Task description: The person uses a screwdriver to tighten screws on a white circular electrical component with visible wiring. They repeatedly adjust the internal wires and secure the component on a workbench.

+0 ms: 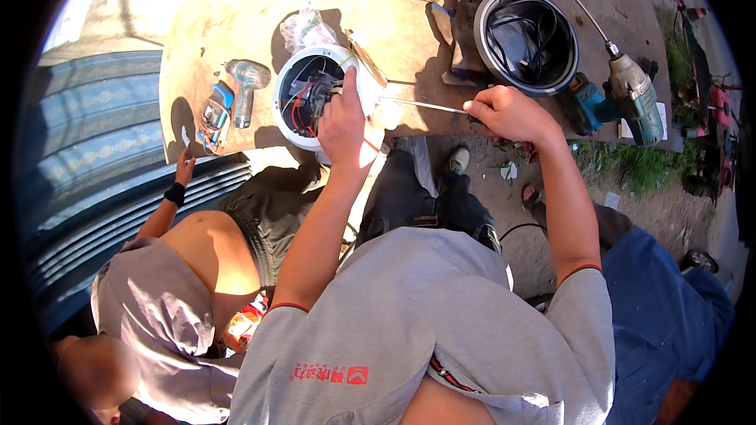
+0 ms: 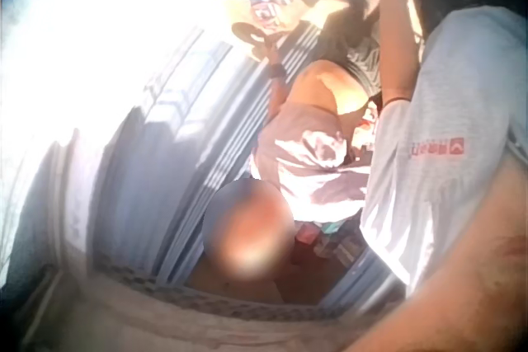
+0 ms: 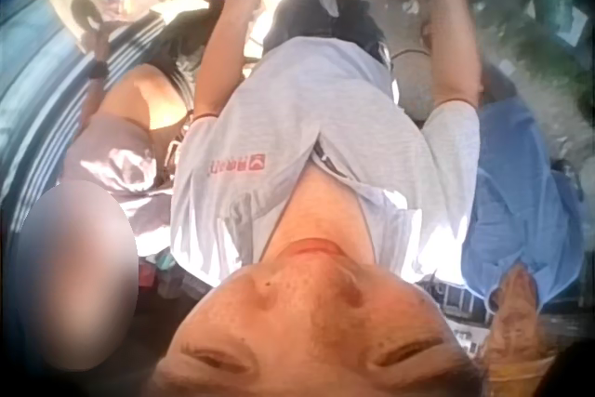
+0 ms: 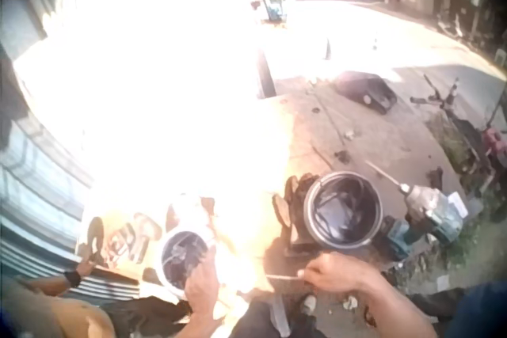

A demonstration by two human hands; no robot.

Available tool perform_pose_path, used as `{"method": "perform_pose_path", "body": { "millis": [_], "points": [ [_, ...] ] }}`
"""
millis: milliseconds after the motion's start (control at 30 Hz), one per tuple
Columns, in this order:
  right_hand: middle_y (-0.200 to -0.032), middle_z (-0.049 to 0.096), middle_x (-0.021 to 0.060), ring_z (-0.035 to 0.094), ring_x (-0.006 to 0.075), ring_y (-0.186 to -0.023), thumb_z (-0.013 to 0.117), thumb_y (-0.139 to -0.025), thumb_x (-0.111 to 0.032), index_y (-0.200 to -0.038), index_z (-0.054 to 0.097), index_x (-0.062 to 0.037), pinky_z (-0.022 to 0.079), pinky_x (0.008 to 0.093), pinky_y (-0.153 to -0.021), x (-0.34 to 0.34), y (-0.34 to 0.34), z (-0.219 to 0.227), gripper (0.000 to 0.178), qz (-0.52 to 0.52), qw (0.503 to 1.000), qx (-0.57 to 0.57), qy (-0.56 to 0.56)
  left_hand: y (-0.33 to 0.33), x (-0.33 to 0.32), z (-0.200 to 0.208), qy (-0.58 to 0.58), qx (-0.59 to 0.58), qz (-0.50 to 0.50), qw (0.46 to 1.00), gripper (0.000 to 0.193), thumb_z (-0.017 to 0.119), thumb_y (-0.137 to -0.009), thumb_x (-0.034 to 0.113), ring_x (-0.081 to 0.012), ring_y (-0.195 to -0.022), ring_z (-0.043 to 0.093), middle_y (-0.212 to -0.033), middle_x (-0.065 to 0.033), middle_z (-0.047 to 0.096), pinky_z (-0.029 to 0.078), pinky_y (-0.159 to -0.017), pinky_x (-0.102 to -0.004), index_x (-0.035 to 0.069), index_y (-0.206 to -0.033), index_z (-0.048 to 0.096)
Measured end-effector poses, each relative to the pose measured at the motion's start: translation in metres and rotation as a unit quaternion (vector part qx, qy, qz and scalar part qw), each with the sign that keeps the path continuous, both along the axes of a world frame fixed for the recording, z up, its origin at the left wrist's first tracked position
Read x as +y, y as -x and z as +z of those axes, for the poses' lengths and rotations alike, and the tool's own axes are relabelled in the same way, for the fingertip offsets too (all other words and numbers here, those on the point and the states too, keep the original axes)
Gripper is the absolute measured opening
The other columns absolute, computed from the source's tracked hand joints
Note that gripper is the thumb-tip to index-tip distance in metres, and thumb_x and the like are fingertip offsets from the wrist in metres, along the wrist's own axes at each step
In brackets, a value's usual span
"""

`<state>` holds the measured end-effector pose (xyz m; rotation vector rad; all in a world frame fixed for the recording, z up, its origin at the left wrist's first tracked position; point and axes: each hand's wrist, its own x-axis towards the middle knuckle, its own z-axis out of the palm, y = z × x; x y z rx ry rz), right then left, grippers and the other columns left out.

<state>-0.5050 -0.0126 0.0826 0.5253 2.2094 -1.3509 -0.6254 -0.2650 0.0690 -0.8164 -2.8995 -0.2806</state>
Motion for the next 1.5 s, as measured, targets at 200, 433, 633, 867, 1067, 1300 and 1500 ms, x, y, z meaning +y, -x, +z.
{"method": "perform_pose_path", "body": {
  "millis": [200,433,633,867,1067,1300,1500],
  "points": [
    [-0.089,0.064,0.0138,0.067,0.0364,-0.086,0.079,-0.082,-0.029,-0.104,0.065,-0.0048,0.051,0.0481,-0.077,-0.021,-0.023,-0.013,0.036,0.023,0.919,0.293,-0.262,0.002,-0.005,-0.003,-0.013,0.009,-0.026,1.000,0.079,0.075,-0.079,0.040,-0.0374,-0.088,0.063,-0.090,-0.0158,0.061,0.049,-0.077,-0.0489,0.010,-0.147,0.047],
    [-0.105,0.058,0.0166,0.062,0.0378,-0.103,0.080,-0.081,-0.025,-0.110,0.061,-0.0028,0.050,0.0487,-0.085,-0.037,-0.019,-0.010,0.042,-0.022,0.948,0.190,-0.254,0.003,-0.009,-0.007,-0.012,0.022,-0.036,0.999,0.079,0.075,-0.081,0.040,-0.0365,-0.084,0.062,-0.088,-0.0152,0.060,0.049,-0.074,-0.0471,0.009,-0.147,0.046],
    [-0.110,0.057,0.0189,0.061,0.0390,-0.104,0.076,-0.087,-0.024,-0.111,0.061,0.0016,0.049,0.0468,-0.085,-0.035,-0.018,-0.026,0.039,0.021,0.975,0.167,-0.144,0.003,-0.011,-0.009,-0.022,0.036,-0.053,0.998,0.080,0.075,-0.081,0.039,-0.0354,-0.082,0.061,-0.087,-0.0143,0.059,0.049,-0.071,-0.0460,0.010,-0.149,0.044],
    [-0.107,0.065,0.0184,0.062,0.0403,-0.105,0.068,-0.094,-0.023,-0.105,0.065,-0.0026,0.049,0.0481,-0.087,-0.033,-0.011,-0.024,0.024,0.008,0.986,0.130,-0.108,0.001,-0.012,-0.010,-0.016,0.052,-0.055,0.997,0.083,0.073,-0.078,0.033,-0.0320,-0.080,0.060,-0.086,-0.0110,0.055,0.049,-0.070,-0.0434,0.011,-0.152,0.041],
    [-0.101,0.069,0.0125,0.066,0.0372,-0.095,0.066,-0.093,-0.022,-0.099,0.070,-0.0059,0.052,0.0487,-0.081,-0.040,-0.006,-0.026,0.018,-0.001,0.964,0.189,-0.187,0.002,-0.010,-0.011,-0.008,0.052,-0.054,0.997,0.083,0.071,-0.077,0.029,-0.0306,-0.079,0.059,-0.085,-0.0097,0.053,0.049,-0.069,-0.0421,0.011,-0.152,0.041],
    [-0.089,0.067,0.0123,0.067,0.0373,-0.086,0.066,-0.091,-0.018,-0.089,0.068,-0.0052,0.053,0.0485,-0.074,-0.051,-0.007,-0.017,0.013,-0.038,0.944,0.246,-0.218,0.002,-0.010,-0.009,-0.001,0.052,-0.054,0.997,0.081,0.070,-0.077,0.030,-0.0298,-0.078,0.059,-0.085,-0.0096,0.053,0.049,-0.069,-0.0415,0.010,-0.151,0.043],
    [-0.092,0.070,0.0138,0.067,0.0358,-0.087,0.067,-0.087,-0.014,-0.096,0.070,-0.0068,0.053,0.0463,-0.074,-0.048,-0.006,-0.029,0.011,0.011,0.938,0.272,-0.215,0.001,-0.009,-0.005,-0.026,0.059,-0.065,0.996,0.075,0.068,-0.081,0.034,-0.0305,-0.078,0.058,-0.085,-0.0101,0.053,0.048,-0.070,-0.0424,0.009,-0.149,0.046]
  ]
}}
